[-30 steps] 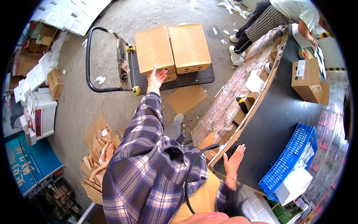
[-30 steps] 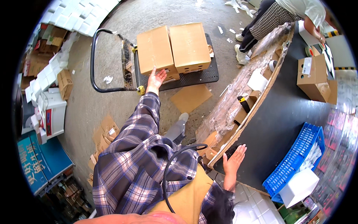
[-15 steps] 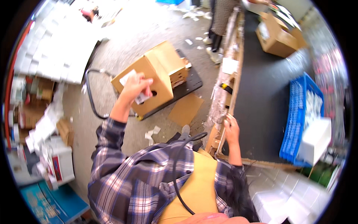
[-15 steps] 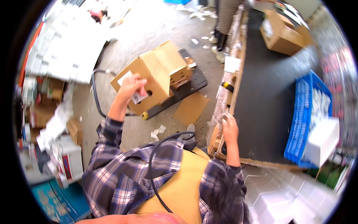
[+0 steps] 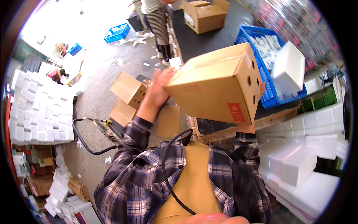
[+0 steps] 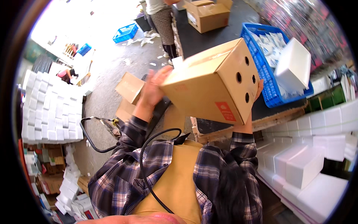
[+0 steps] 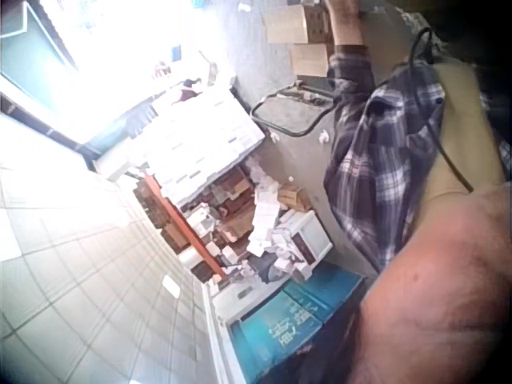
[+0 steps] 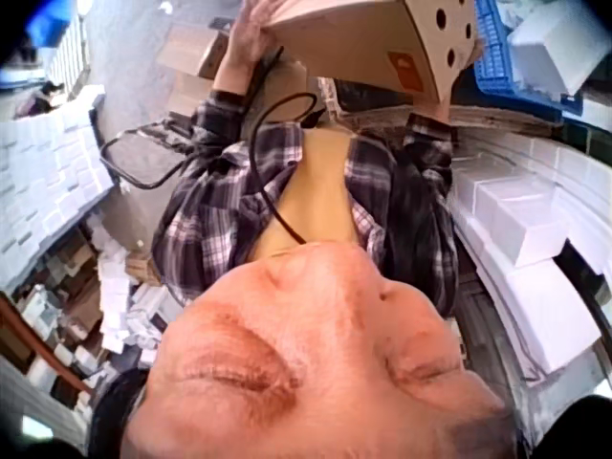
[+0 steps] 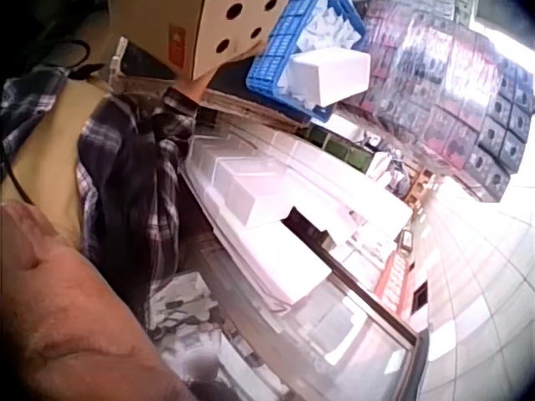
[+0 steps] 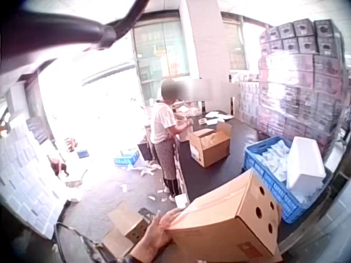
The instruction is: The person packs small items from cardboard boxes into white foam containers, then places the containers back into the cardboard boxes and seals them with tape.
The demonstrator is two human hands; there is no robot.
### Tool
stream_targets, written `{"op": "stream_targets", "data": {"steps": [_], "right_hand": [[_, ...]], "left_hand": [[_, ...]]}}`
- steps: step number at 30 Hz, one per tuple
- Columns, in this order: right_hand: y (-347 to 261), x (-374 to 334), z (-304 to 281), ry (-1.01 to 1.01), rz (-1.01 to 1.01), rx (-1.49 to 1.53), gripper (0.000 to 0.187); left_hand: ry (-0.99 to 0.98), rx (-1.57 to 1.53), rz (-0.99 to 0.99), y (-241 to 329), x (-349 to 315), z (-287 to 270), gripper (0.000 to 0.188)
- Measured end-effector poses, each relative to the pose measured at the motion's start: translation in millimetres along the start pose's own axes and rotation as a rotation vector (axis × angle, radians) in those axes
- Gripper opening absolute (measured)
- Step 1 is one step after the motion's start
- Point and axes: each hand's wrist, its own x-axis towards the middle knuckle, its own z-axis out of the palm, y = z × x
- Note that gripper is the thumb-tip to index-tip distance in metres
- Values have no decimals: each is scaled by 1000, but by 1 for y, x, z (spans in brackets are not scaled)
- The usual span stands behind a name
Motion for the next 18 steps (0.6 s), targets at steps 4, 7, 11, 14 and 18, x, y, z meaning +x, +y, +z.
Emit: {"op": "stream_targets", "data": {"steps": [4, 7, 11, 14, 18], "right_hand": [[-22, -43, -18, 263, -179, -17, 66], [-17, -97, -7, 396, -373, -198, 61], [8, -118, -10, 409, -428, -1056, 53], [-34, -92, 9, 261, -572, -1398, 64], [-91, -26, 38, -246, -663, -1959, 52]], "left_hand": [[129, 266, -201, -135, 42, -16, 60], [-29, 273, -347, -162, 95, -10, 56], [55, 386, -108, -153, 122, 33, 53], [-60, 482, 201, -117, 101, 83, 42], [-352, 1288, 874, -77, 66, 131, 32]]}}
